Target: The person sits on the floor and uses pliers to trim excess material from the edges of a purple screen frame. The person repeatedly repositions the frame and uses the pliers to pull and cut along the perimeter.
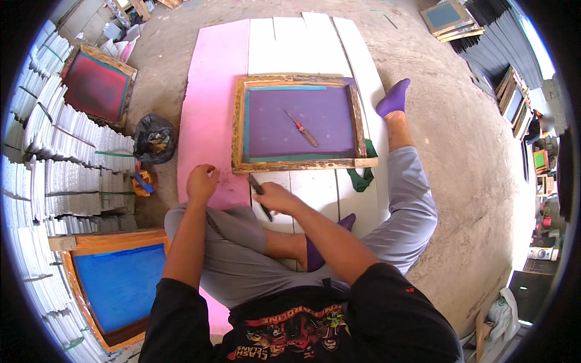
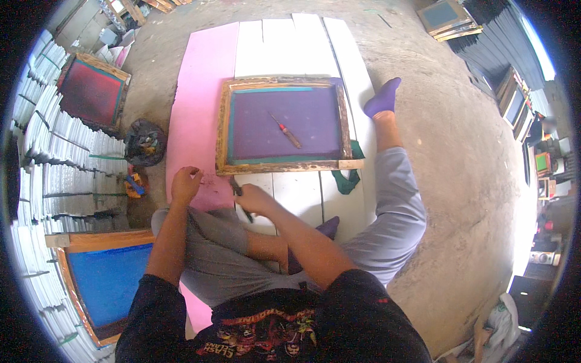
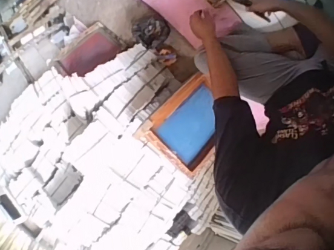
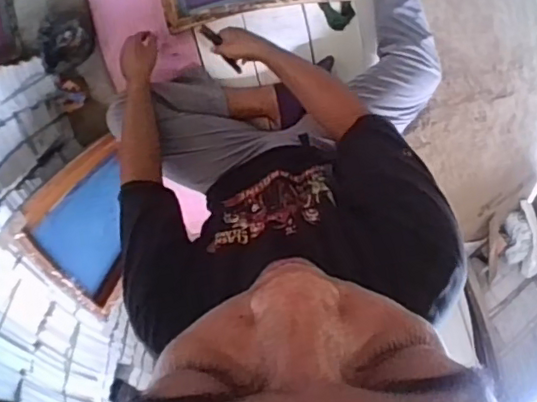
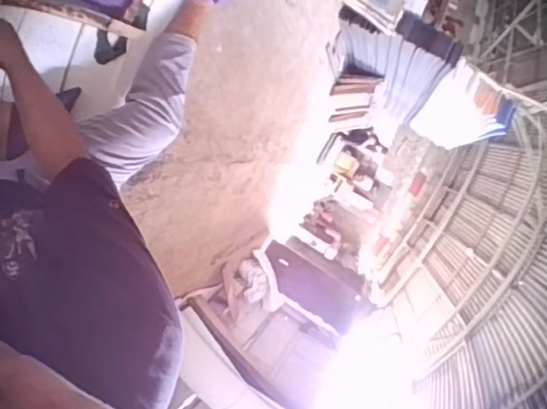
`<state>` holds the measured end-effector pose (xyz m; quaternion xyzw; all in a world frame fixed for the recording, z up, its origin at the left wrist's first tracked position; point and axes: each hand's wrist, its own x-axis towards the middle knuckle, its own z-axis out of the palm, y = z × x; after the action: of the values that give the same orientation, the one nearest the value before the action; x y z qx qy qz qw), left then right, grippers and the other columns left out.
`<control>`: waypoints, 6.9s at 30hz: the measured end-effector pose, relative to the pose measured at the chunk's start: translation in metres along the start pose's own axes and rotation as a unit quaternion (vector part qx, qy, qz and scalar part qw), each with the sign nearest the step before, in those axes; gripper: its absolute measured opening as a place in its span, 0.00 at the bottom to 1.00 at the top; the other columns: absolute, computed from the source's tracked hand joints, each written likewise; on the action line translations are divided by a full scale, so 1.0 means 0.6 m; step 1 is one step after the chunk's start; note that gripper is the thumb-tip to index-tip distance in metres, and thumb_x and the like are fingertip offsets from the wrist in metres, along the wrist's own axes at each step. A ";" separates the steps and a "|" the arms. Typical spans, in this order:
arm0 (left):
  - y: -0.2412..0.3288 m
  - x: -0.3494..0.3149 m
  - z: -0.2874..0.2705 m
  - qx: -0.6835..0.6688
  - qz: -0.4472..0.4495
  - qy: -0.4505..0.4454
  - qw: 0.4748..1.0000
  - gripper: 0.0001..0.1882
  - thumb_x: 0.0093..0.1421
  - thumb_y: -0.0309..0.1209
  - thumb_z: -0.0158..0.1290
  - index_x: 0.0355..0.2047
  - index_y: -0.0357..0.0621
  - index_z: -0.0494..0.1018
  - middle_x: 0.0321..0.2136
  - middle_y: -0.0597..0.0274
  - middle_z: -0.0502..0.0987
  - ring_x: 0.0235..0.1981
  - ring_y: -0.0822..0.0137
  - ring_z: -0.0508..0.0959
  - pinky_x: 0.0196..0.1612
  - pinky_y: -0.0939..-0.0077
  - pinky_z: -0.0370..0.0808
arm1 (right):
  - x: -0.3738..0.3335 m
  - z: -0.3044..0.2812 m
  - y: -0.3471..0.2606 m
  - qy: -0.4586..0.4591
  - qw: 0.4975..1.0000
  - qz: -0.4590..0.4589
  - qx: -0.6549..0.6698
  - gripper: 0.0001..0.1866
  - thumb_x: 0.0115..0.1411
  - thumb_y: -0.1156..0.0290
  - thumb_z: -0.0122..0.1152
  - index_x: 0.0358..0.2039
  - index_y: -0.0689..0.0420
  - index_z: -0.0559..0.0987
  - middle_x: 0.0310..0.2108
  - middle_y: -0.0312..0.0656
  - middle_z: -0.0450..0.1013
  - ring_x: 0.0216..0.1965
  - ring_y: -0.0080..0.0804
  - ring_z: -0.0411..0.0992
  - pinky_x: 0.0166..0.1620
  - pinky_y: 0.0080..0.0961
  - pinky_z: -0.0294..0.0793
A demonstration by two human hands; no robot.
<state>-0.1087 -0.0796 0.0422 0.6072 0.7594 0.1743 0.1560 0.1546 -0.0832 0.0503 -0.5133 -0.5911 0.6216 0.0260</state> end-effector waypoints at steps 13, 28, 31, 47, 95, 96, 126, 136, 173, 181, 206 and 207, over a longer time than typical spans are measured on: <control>0.307 -0.035 0.201 0.075 0.336 -0.100 0.933 0.29 0.61 0.40 0.61 0.59 0.39 0.71 0.54 0.52 0.75 0.60 0.49 0.71 0.65 0.51 0.66 | -0.177 -0.362 0.125 0.039 0.941 0.234 -0.242 0.19 0.60 0.62 0.65 0.22 0.67 0.77 0.15 0.46 0.73 0.14 0.36 0.74 0.17 0.35 0.74; 0.364 -0.028 0.286 0.074 0.305 -0.161 0.936 0.22 0.68 0.34 0.52 0.60 0.39 0.72 0.51 0.52 0.77 0.57 0.51 0.72 0.65 0.54 0.67 | -0.119 -0.401 0.098 -0.026 0.898 0.335 -0.286 0.18 0.59 0.66 0.62 0.29 0.75 0.79 0.19 0.55 0.76 0.19 0.46 0.78 0.22 0.44 0.80; 0.366 -0.027 0.285 0.061 0.305 -0.166 0.936 0.21 0.69 0.34 0.51 0.59 0.38 0.73 0.51 0.52 0.77 0.58 0.51 0.72 0.64 0.54 0.68 | -0.114 -0.401 0.083 -0.033 0.889 0.350 -0.295 0.18 0.60 0.66 0.62 0.30 0.74 0.80 0.20 0.57 0.77 0.20 0.47 0.79 0.24 0.44 0.81; 0.363 -0.027 0.291 0.032 0.316 -0.145 0.937 0.20 0.66 0.32 0.53 0.56 0.37 0.75 0.50 0.53 0.78 0.60 0.50 0.72 0.63 0.55 0.70 | -0.083 -0.396 0.108 -0.074 0.853 0.432 -0.283 0.09 0.58 0.76 0.55 0.32 0.69 0.80 0.25 0.53 0.80 0.21 0.42 0.79 0.23 0.43 0.80; 0.224 -0.034 0.158 -0.354 0.117 -0.262 0.891 0.15 0.68 0.38 0.57 0.38 0.35 0.79 0.31 0.56 0.81 0.35 0.62 0.80 0.41 0.64 0.77 | -0.107 -0.085 0.124 0.168 0.979 -0.018 -0.116 0.15 0.55 0.66 0.59 0.40 0.60 0.77 0.34 0.60 0.79 0.40 0.61 0.78 0.46 0.54 0.76; 0.201 -0.033 0.144 -0.363 0.082 -0.288 0.882 0.15 0.68 0.38 0.56 0.37 0.36 0.78 0.30 0.58 0.80 0.34 0.65 0.80 0.40 0.67 0.77 | -0.097 -0.074 0.113 0.151 0.982 -0.027 -0.109 0.14 0.55 0.66 0.59 0.40 0.60 0.77 0.33 0.58 0.79 0.39 0.58 0.78 0.45 0.51 0.76; 0.135 -0.034 0.071 0.036 0.188 0.002 0.982 0.14 0.56 0.34 0.63 0.41 0.44 0.77 0.46 0.56 0.77 0.53 0.48 0.74 0.55 0.52 0.72 | -0.110 -0.134 0.203 0.107 0.991 0.072 0.041 0.17 0.61 0.61 0.60 0.37 0.66 0.76 0.24 0.47 0.76 0.18 0.38 0.75 0.23 0.37 0.75; 0.228 -0.052 0.167 0.100 0.257 -0.074 0.958 0.33 0.58 0.36 0.62 0.63 0.44 0.67 0.63 0.52 0.69 0.66 0.50 0.66 0.69 0.47 0.61 | -0.112 -0.207 0.252 0.223 0.963 0.109 -0.100 0.18 0.63 0.63 0.60 0.33 0.70 0.75 0.23 0.53 0.76 0.17 0.44 0.76 0.19 0.40 0.73; 0.215 -0.040 0.205 0.095 0.252 -0.038 0.962 0.26 0.60 0.37 0.61 0.59 0.49 0.74 0.56 0.59 0.77 0.59 0.55 0.73 0.65 0.51 0.67 | -0.124 -0.218 0.169 0.217 0.905 0.220 -0.294 0.16 0.60 0.74 0.51 0.47 0.60 0.80 0.46 0.61 0.79 0.50 0.59 0.78 0.54 0.50 0.78; 0.209 -0.031 0.209 0.102 0.281 -0.016 0.954 0.23 0.59 0.38 0.62 0.55 0.50 0.77 0.52 0.63 0.79 0.52 0.58 0.76 0.60 0.53 0.71 | -0.120 -0.222 0.191 0.229 0.908 0.195 -0.292 0.16 0.58 0.74 0.52 0.46 0.59 0.80 0.42 0.61 0.79 0.47 0.60 0.79 0.53 0.51 0.78; 0.215 -0.026 0.197 0.091 0.264 -0.059 0.958 0.25 0.57 0.37 0.63 0.56 0.51 0.77 0.54 0.62 0.80 0.55 0.54 0.77 0.60 0.56 0.71 | -0.113 -0.313 0.281 0.073 0.996 0.049 0.027 0.03 0.50 0.79 0.59 0.25 0.64 0.75 0.17 0.42 0.74 0.15 0.28 0.73 0.21 0.28 0.73; 0.216 -0.026 0.195 0.087 0.262 -0.061 0.959 0.25 0.57 0.37 0.64 0.56 0.51 0.77 0.54 0.62 0.80 0.55 0.54 0.77 0.60 0.56 0.71 | -0.119 -0.309 0.278 0.086 0.996 0.035 0.008 0.03 0.50 0.78 0.60 0.25 0.64 0.75 0.17 0.42 0.74 0.16 0.29 0.74 0.21 0.28 0.74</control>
<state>0.0596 -0.0595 -0.0029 0.8055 0.5751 0.1046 0.0976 0.4079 -0.0476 0.0085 -0.5855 -0.5631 0.5802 0.0589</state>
